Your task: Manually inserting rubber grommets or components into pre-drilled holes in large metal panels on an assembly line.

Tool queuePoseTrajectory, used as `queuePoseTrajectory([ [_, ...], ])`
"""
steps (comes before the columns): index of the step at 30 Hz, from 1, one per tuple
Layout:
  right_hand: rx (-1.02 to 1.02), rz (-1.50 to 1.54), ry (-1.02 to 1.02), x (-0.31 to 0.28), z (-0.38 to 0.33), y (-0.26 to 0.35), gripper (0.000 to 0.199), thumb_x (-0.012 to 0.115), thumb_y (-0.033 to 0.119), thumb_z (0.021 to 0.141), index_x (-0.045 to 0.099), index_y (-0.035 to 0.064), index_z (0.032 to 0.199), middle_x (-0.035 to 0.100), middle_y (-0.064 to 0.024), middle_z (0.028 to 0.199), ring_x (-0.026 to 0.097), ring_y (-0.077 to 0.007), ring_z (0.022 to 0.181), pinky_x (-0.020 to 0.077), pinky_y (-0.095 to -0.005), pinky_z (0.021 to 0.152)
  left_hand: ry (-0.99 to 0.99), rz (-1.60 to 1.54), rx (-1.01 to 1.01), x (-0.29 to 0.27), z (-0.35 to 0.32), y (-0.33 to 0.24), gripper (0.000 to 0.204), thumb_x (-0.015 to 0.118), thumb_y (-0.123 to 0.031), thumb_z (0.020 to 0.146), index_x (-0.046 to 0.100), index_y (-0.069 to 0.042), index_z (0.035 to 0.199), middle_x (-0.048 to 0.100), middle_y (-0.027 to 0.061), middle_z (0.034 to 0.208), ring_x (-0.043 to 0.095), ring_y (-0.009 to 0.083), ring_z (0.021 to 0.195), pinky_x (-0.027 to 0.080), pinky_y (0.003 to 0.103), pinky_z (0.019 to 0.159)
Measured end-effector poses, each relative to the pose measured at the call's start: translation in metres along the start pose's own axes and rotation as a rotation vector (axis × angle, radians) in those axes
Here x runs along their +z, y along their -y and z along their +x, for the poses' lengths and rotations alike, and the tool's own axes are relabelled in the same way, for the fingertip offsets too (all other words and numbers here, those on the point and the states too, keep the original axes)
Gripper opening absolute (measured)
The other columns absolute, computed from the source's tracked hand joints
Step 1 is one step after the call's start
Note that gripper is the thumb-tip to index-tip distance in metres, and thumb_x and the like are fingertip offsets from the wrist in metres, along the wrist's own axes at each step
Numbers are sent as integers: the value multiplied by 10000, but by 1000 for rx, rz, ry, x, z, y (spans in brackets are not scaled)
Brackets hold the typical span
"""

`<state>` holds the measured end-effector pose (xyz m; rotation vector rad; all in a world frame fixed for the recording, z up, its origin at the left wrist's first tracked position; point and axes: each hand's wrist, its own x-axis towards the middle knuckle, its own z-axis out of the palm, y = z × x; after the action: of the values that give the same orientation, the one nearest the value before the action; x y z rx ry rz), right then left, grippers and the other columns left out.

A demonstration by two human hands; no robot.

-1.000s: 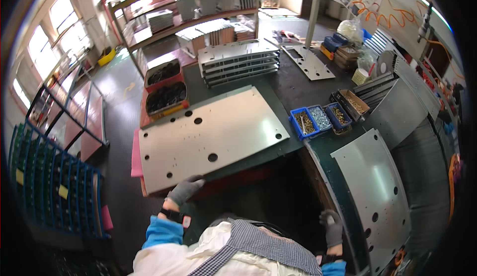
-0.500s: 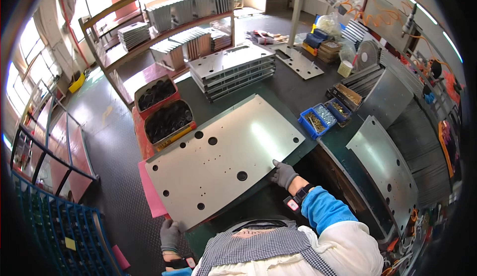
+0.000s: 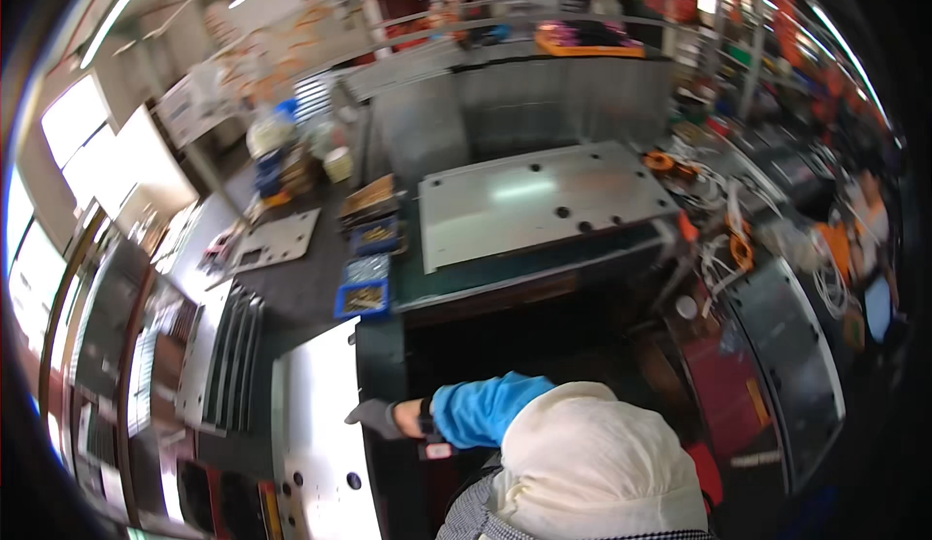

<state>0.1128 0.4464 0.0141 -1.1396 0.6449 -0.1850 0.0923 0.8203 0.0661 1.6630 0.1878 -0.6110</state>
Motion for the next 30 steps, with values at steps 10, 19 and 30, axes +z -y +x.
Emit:
queuePoseTrajectory([
  [10, 100, -422, 170, -27, -38, 19, 481, 652, 349, 883, 636, -19, 1193, 646, -193, 1171, 623, -324, 1048, 483, -454, 893, 527, 404, 13, 146, 71, -30, 385, 661, -315, 946, 586, -57, 1221, 649, 120, 1094, 602, 207, 951, 521, 404, 796],
  [19, -33, -508, 303, -94, -49, -10, 371, 652, 342, 898, 668, 7, 1057, 671, -158, 1025, 647, -295, 912, 520, -427, 781, 863, 648, -6, 255, 76, -19, 389, 666, -311, 945, 581, -62, 1231, 648, 112, 1099, 606, 208, 965, 526, 402, 801],
  [30, 30, -512, 241, -188, -113, -44, 310, 654, 333, 913, 703, 30, 956, 697, -126, 884, 670, -270, 782, 559, -404, 674, 945, 717, -6, 280, 92, -8, 396, 672, -306, 943, 574, -69, 1244, 648, 101, 1106, 611, 210, 982, 532, 398, 808],
])
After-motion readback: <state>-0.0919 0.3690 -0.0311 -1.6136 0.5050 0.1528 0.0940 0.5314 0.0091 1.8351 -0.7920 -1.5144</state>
